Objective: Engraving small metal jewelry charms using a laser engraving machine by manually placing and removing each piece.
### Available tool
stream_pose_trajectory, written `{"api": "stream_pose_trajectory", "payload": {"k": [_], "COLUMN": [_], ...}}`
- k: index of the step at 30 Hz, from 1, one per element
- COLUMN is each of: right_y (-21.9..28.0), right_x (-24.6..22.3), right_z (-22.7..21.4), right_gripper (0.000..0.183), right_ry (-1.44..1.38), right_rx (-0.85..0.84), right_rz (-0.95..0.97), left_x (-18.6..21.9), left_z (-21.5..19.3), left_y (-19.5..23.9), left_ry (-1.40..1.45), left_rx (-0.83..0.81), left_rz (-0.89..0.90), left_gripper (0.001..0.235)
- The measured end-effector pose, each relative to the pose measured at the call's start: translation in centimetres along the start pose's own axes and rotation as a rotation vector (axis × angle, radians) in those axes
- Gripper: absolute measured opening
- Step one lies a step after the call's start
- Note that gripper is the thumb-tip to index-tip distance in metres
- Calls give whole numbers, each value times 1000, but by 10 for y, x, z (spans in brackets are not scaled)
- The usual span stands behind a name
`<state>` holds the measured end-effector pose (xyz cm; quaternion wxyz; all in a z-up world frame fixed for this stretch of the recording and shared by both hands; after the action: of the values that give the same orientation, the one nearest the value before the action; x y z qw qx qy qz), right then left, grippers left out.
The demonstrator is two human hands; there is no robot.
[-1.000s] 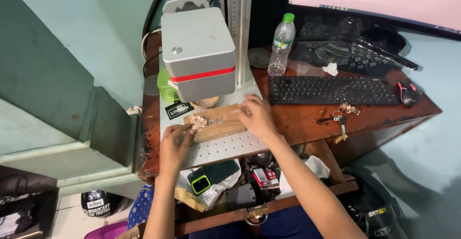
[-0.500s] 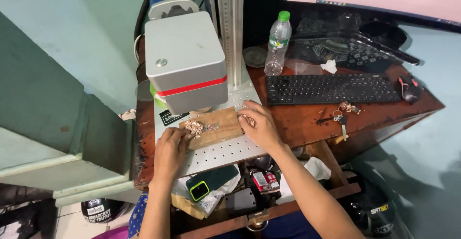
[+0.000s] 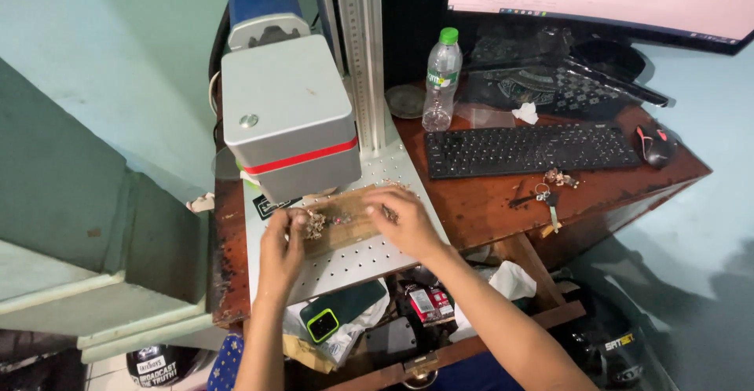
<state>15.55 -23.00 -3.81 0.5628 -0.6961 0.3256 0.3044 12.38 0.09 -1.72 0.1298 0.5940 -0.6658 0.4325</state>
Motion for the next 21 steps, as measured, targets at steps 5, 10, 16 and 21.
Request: {"api": "stream_pose_trajectory", "payload": {"k": [5,10,16,21], "right_y": [-7,-18,-17,-17], "right_x": [-50,-58,-52,-52], "right_z": [38,61,67,61], "right_gripper": [20,22,29,13], "right_ry": [-268,-468,-447,-304], "right_rx": [-141,-302,-266,-164], "right_rz": [191,262,232,118], "left_x": [-6,-18,-22,-22], "left_z": [24,31,34,27], "left_y": [12,21,23,22], "left_ry": [318,434,556,481], "left_rx": [-98,-121,-61,41], "left_rz": [-57,-80,-152,-158], "left_gripper": [22,22,20,25]}}
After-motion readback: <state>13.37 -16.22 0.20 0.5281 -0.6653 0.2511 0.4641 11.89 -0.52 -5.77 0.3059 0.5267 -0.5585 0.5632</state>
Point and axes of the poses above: each hand's wrist, its own y-axis away from the middle knuckle, its own z-axis out of the palm, x = y × z, the point moved 8 cm from there along -y, towards the middle knuckle, and after that the axes turned 15 degrees about -y, right-handed, at the moved point
